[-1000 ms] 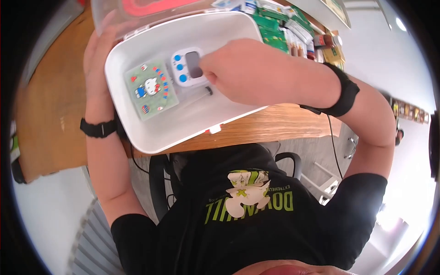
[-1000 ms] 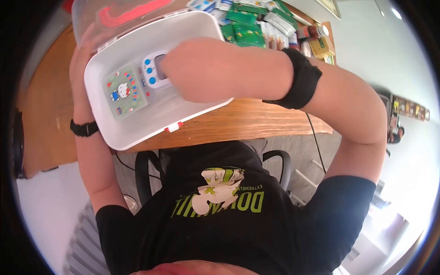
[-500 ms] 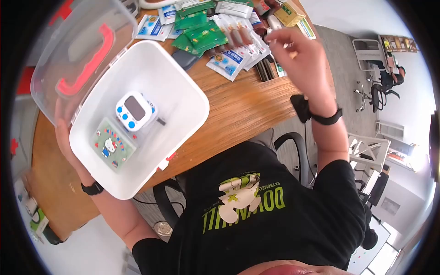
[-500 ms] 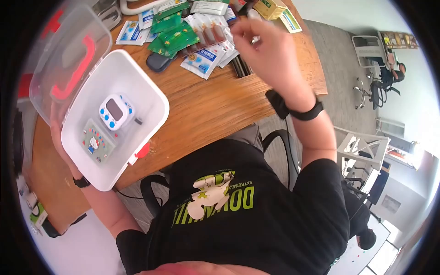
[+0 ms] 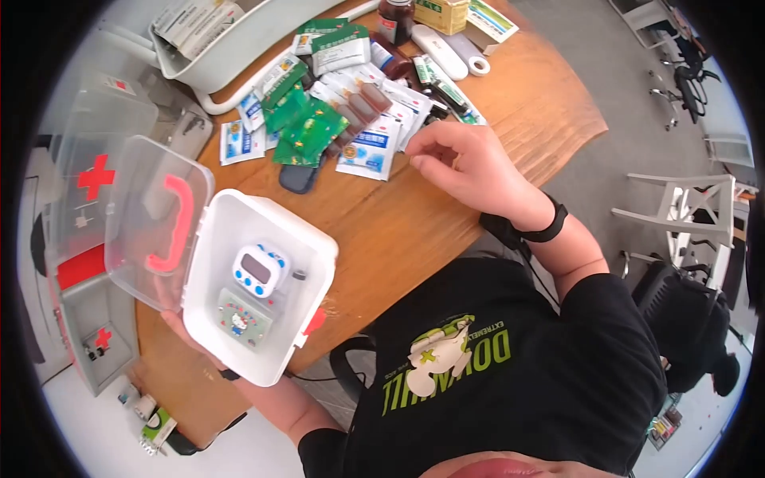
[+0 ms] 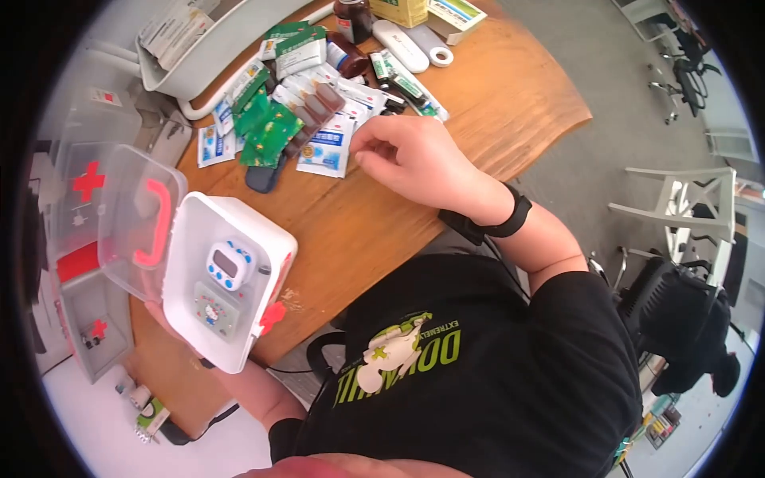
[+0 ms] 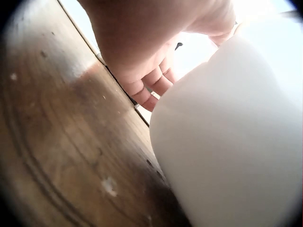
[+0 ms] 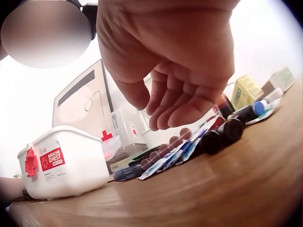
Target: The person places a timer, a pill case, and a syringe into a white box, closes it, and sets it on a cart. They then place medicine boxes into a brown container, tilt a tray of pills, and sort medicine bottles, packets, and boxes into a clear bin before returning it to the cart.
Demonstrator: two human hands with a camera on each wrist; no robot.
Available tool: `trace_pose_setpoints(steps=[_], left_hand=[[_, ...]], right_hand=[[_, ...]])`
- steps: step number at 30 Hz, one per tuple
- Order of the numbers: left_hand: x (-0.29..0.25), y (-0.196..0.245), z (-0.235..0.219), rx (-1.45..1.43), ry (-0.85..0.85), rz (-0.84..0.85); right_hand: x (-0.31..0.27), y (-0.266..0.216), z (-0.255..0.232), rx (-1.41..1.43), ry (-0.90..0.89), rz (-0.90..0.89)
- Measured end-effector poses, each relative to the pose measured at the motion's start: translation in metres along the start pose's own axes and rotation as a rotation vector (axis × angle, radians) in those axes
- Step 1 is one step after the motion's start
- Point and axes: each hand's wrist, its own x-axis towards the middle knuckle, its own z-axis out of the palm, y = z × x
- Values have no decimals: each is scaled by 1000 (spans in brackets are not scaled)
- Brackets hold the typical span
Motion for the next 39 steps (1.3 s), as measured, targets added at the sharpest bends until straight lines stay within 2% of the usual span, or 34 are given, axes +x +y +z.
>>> trace_pose_setpoints(steps=[5,9,16,22,36,39], left_hand=[[0,-3,-4,-68,-20,-15],[5,-5,-4,-135,-58,-41],[13,-10,5,-110,-65,-57],[15,-12,10,-88,-49,-82],[-5,-33,16,-106,-58,-191],[-3,-29,9,-142,-48,-178]], right_hand=[[26,-17,4,32,-383,-128],[41,-8,20,26,-484,-240],[48,11,19,176,-522,-101],[44,15,16,283,-558,-55],[39,16,21,186,-507,-64],[40,16,24,165,-503,-110]])
